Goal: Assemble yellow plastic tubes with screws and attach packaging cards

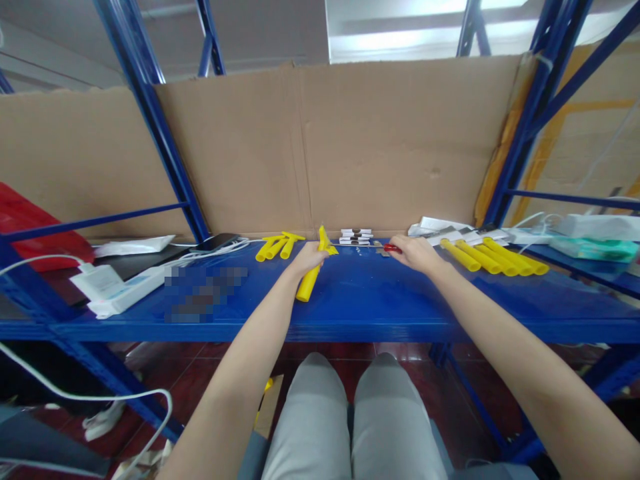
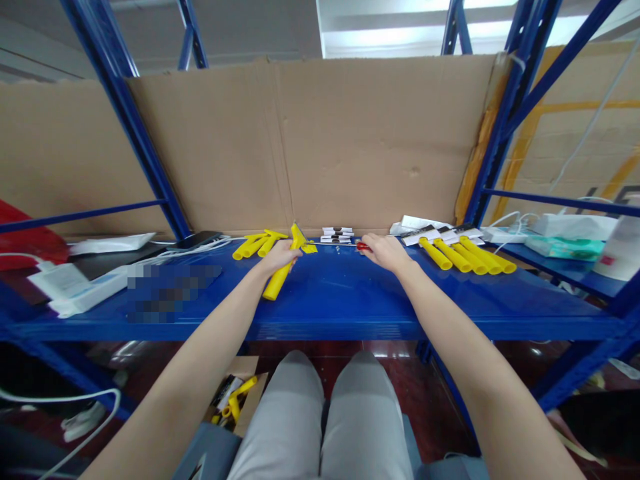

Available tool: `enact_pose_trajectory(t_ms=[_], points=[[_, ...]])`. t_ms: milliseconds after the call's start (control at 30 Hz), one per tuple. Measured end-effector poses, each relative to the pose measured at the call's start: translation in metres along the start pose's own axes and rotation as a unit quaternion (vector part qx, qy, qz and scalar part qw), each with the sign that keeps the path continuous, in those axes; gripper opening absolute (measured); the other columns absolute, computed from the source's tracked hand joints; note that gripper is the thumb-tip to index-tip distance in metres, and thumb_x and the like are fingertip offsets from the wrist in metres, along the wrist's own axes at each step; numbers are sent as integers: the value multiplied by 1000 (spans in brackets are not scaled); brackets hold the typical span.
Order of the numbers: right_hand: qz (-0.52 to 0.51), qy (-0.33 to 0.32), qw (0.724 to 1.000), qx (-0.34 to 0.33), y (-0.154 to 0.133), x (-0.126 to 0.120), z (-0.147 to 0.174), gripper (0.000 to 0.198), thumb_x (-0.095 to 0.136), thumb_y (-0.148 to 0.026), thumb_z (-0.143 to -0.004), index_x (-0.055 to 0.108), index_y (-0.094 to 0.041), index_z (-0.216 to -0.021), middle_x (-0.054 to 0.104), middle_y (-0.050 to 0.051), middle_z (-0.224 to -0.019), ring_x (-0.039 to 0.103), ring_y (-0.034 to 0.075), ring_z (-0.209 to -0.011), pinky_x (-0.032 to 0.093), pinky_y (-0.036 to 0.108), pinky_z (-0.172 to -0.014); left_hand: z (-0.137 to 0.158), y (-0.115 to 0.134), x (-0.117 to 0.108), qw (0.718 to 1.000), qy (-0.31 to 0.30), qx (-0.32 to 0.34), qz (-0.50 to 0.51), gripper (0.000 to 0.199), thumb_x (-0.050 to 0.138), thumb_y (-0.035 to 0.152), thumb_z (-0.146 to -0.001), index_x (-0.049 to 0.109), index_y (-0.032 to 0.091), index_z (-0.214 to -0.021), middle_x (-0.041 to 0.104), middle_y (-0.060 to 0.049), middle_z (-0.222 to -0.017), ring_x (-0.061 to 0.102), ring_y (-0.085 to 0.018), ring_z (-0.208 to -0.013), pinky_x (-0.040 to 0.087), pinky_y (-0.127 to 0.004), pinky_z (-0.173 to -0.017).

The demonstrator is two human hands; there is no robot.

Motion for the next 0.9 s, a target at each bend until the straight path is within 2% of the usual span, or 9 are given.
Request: enact_pose_trajectory(t_ms=[333, 600, 900], points=[[-4, -21, 1000, 3, -1, 3, -1, 24, 43, -33, -92, 63, -19, -92, 71, 10, -90, 65, 23, -81, 38, 29, -64, 0, -2, 0, 1000, -1, -5, 1, 20, 50, 4, -69, 46, 18, -56, 46, 5, -44, 45, -9, -38, 36, -21, -44], [8, -104, 993, 64, 1, 14, -1, 26, 43, -32, -93, 58, -14, -104, 72, 14, -93, 67, 26, -83, 40, 30, -65, 1, 3, -2, 1000, 8, 13, 6, 18, 49, 5, -69, 46, 18, -57, 45, 6, -43, 44, -9, -38, 37, -21, -45], [-46, -126, 990, 35, -12, 17, -4, 30, 36, -30, -97, 59, -12, -106, 68, 16, -106, 64, 24, -101, 43, 29, -81, 0, 0, -6, 1000, 20, 2, -6, 18, 49, 6, -70, 46, 18, -58, 46, 5, -43, 46, -10, -39, 37, -21, -45]])
Point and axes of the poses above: each hand's wrist, its own z-axis away from the middle knuckle, its own x-axis out of the palm, y = z × x, the point moved 9 cm from there along -z, towards the middle knuckle
